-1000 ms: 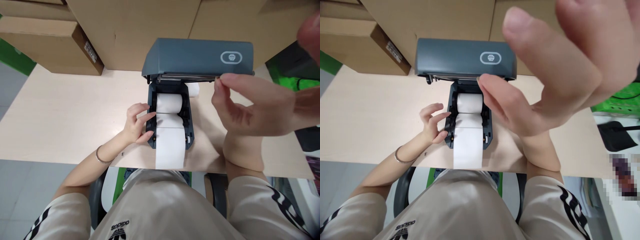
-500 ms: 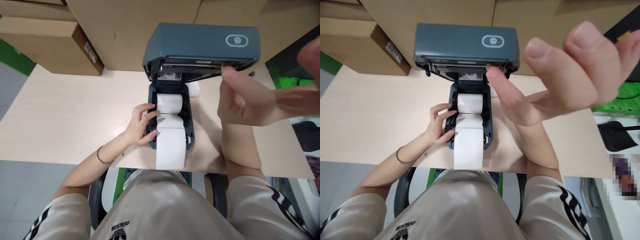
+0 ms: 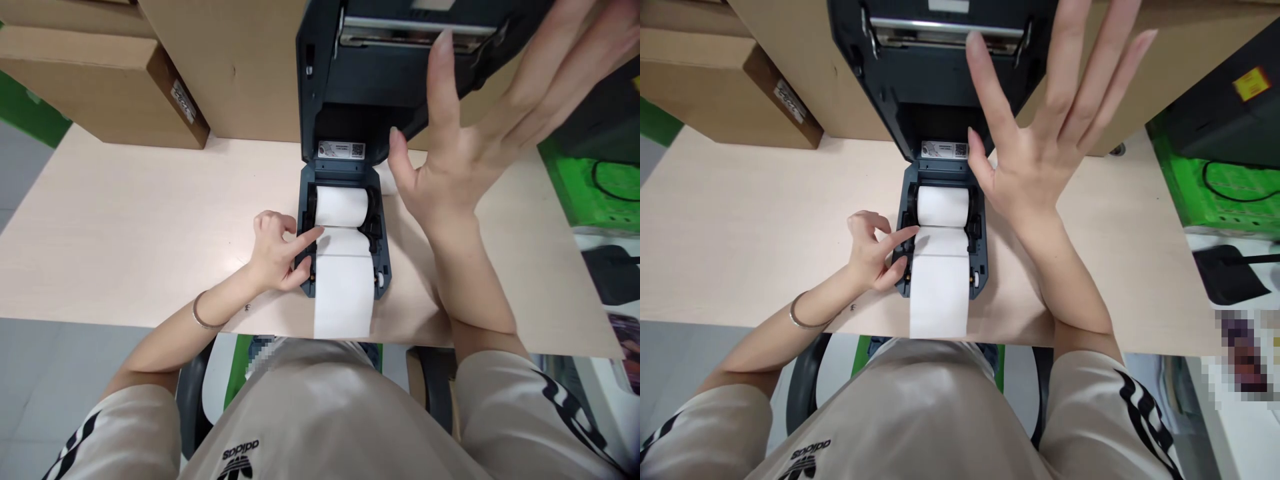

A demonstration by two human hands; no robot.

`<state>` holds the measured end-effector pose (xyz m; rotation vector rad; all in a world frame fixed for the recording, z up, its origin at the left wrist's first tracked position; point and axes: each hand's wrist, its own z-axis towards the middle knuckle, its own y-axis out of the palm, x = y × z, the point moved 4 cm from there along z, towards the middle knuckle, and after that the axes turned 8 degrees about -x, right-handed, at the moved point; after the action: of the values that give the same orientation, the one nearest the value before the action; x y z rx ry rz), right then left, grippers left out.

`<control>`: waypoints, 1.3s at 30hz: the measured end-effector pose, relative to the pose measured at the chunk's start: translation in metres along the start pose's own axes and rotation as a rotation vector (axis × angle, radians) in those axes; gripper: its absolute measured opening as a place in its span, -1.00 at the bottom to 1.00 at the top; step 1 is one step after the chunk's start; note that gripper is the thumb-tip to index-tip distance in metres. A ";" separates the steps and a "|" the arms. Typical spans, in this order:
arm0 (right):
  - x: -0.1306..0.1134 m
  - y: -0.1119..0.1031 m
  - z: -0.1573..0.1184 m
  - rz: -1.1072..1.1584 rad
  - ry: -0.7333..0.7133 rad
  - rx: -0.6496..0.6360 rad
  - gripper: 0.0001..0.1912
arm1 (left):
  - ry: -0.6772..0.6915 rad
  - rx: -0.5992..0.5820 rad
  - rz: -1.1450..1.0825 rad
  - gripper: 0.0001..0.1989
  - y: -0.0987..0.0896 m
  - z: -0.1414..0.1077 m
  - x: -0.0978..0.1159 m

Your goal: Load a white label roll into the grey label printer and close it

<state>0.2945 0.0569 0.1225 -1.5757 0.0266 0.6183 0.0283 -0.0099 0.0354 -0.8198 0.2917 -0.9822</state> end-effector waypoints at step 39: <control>-0.034 0.060 0.027 -0.299 -0.335 -0.048 -0.42 | -0.307 -0.640 -0.251 -0.58 0.000 0.010 -0.005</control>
<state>0.2333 0.0632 0.0817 -1.4670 -0.4693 0.6410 0.0315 -0.0011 0.0417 -1.6044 0.2415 -0.9864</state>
